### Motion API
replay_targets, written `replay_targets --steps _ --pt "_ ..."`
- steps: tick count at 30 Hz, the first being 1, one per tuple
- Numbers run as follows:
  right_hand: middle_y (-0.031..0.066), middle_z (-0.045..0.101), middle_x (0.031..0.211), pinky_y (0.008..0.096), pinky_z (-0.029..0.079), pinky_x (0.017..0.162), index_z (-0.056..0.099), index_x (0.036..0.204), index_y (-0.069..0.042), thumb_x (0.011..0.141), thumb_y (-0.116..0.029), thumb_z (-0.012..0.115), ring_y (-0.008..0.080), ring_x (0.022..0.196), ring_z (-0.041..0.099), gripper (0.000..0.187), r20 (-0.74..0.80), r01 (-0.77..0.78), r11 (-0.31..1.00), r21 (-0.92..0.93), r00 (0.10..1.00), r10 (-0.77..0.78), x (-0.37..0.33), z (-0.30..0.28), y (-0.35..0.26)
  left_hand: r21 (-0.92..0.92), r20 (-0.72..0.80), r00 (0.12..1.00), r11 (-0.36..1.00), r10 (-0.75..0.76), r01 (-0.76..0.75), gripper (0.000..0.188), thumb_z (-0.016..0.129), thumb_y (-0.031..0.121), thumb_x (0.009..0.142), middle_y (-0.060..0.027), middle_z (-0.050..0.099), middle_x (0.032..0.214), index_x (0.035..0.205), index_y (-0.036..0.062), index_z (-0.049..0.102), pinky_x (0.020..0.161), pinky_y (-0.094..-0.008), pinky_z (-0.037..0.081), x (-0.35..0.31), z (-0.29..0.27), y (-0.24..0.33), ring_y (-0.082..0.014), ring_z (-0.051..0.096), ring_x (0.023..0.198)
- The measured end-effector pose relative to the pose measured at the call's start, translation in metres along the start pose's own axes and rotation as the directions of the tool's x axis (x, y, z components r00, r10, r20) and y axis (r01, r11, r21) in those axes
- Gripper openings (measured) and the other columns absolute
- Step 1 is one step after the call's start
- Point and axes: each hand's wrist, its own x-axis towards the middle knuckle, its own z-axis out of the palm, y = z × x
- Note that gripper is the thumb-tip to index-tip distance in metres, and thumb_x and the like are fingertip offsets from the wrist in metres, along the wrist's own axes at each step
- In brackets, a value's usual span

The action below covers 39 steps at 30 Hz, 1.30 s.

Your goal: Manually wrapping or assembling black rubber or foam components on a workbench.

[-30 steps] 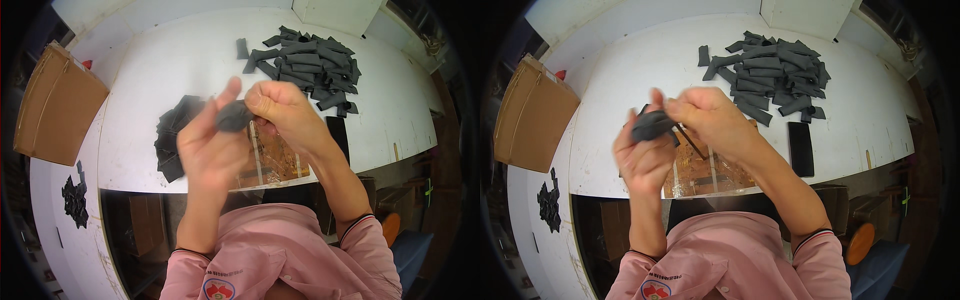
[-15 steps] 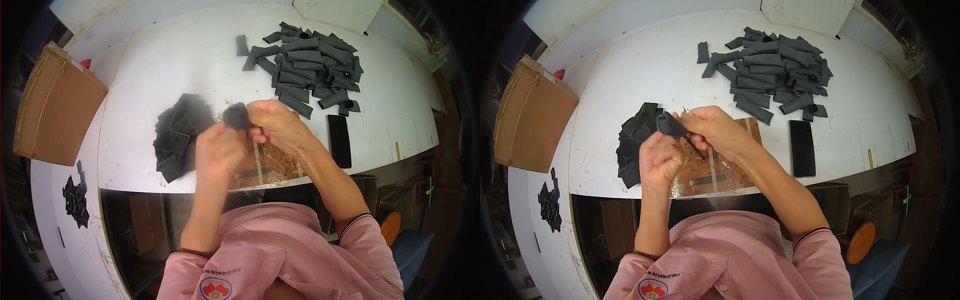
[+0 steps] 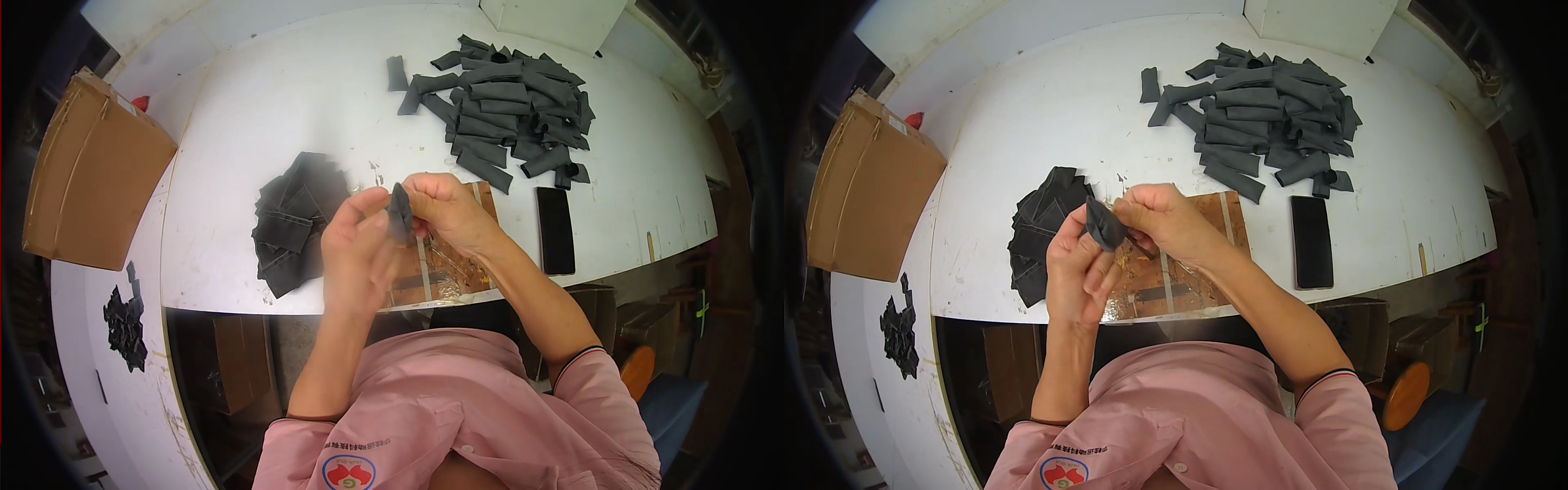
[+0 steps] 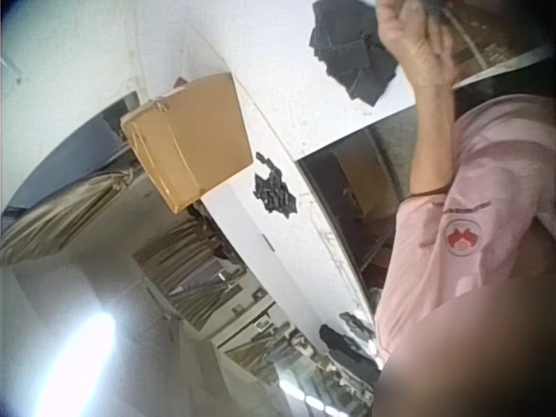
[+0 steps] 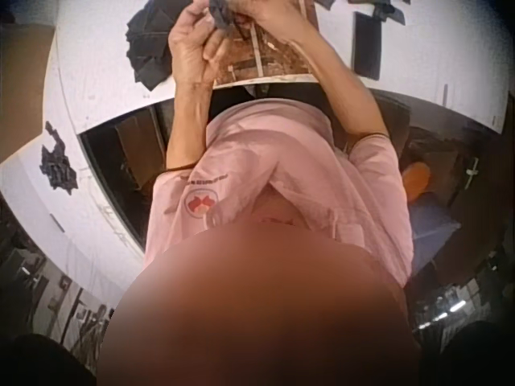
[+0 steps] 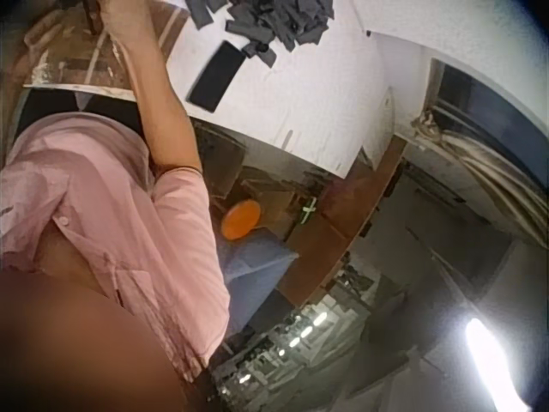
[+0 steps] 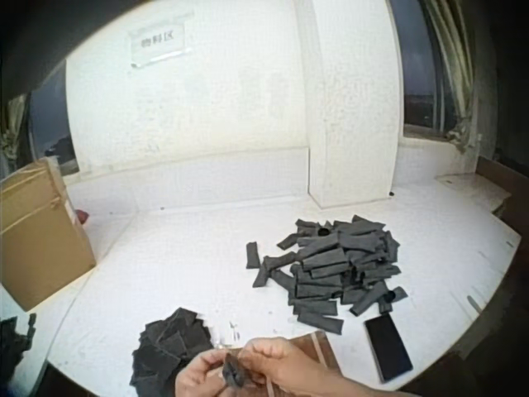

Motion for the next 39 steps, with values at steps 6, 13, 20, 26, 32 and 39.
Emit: replay_targets --steps 6,13,20,26,32,39 --pt "-0.0021 0.044 0.052 0.018 0.028 0.04 0.051 0.065 -0.003 0.084 -0.024 0.054 0.0039 0.045 0.038 0.028 0.002 0.07 0.987 -0.143 0.997 -0.071 0.007 0.017 -0.037 -0.728 0.426 0.892 0.528 -0.151 0.437 0.023 0.035 0.016 0.089 -0.0108 0.056 0.079 0.1 0.0007 0.049 0.028 -0.0184 0.022 0.001 0.016 0.025 -0.006 0.029 0.032" --pt "-0.0028 0.048 0.062 0.017 0.036 0.049 0.052 0.071 -0.005 0.085 -0.025 0.051 0.0042 0.054 0.043 0.024 -0.038 -0.012 0.999 -0.052 0.999 0.01 -0.005 -0.001 0.0 0.389 -0.016 0.968 0.893 0.25 -0.224 0.022 0.051 0.01 0.083 -0.0032 0.055 0.079 0.103 0.0015 0.049 0.044 -0.0159 0.033 0.002 0.004 -0.003 -0.0034 0.044 0.054" --pt "0.0013 0.049 0.061 0.022 0.037 0.049 0.053 0.077 0.001 0.083 -0.031 0.053 0.0092 0.056 0.047 0.032 -0.192 0.157 0.889 -0.429 0.947 -0.26 -0.016 0.002 -0.022 0.701 0.401 0.75 0.352 0.526 -0.621 0.013 0.059 0.0 0.069 -0.0119 0.059 0.082 0.083 0.0008 0.059 0.072 -0.0263 0.043 0.012 0.003 0.01 -0.0207 0.055 0.077" --pt "0.0065 0.053 0.067 0.0321 0.043 0.053 0.055 0.069 -0.001 0.07 -0.03 0.062 0.022 0.071 0.055 0.03 0.333 0.31 -0.121 -0.943 0.873 -0.356 -0.021 0.028 -0.064 0.442 0.215 0.658 0.529 0.722 -0.725 0.003 0.055 -0.002 0.078 -0.0062 0.056 0.081 0.076 -0.0009 0.052 0.07 -0.0243 0.04 0.005 0.006 0.01 -0.0116 0.05 0.075" --pt "0.0096 0.054 0.065 0.0369 0.041 0.049 0.053 0.065 -0.003 0.075 -0.027 0.058 0.0262 0.063 0.055 0.027 0.229 0.293 0.109 -0.95 0.888 -0.398 -0.022 0.002 -0.002 0.598 0.214 0.822 0.595 0.528 -0.537 0.007 0.056 0.003 0.079 -0.0021 0.052 0.078 0.075 0.0016 0.05 0.07 -0.0216 0.036 0.008 -0.025 -0.02 -0.0086 0.046 0.073" --pt "0.0118 0.056 0.067 0.0383 0.043 0.051 0.057 0.084 -0.002 0.077 -0.026 0.056 0.0292 0.06 0.056 0.025 0.187 0.265 0.187 -0.946 0.917 -0.353 -0.022 0.002 -0.013 0.378 0.33 0.895 0.827 0.299 -0.416 0.019 0.061 0.003 0.074 -0.0128 0.058 0.091 0.091 -0.0032 0.055 0.066 -0.0261 0.046 0.015 0.014 0.013 -0.0153 0.054 0.083"
